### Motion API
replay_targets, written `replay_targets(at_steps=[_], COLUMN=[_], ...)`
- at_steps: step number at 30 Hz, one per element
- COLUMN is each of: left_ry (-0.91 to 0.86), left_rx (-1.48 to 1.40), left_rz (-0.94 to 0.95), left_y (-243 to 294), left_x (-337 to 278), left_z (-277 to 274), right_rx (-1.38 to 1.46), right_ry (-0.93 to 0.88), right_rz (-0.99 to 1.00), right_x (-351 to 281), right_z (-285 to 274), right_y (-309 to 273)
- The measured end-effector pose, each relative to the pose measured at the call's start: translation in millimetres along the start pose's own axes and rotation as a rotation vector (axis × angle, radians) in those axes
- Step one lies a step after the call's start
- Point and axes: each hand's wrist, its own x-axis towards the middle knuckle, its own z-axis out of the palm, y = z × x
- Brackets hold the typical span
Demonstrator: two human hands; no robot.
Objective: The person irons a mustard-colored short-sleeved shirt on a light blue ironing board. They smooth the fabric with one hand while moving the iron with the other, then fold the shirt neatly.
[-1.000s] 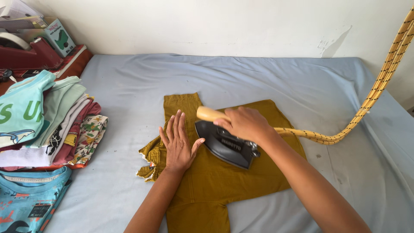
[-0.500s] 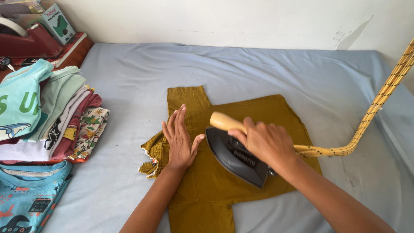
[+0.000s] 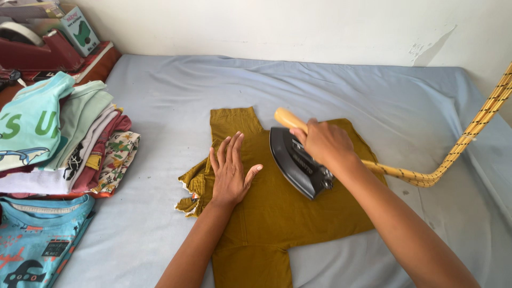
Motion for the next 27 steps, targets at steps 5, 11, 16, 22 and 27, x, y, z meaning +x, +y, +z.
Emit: replay_targets(at_steps=[5,11,16,22,27], left_ry=[-0.048,-0.145,-0.23,-0.282,-0.298], left_rx=[0.046,0.197,0.314,0.324,0.333], left_rz=[-0.012,-0.03,-0.02,-0.047,-0.065], left_y=[-0.9,-7.5,-17.4,-17.6,-15.7], left_x=[2.2,2.8,1.1,1.0,3.2], left_z=[2.2,14.4,27.2,28.3,24.8], right_rx=[-0.062,-0.2,-0.209,-0.091,-0.084], right_ry=[0.007,-0.006,0.086,0.097,0.049], right_rz=[-0.071,-0.042,0.054,0.242,0.1], right_x=[-64.5,-98.5,-64.7,-2.0,-13.0], right_z=[-9.1,-13.7,-4.5,4.9,-1.2], right_y=[7.0,25.4,53.9,88.9,99.2])
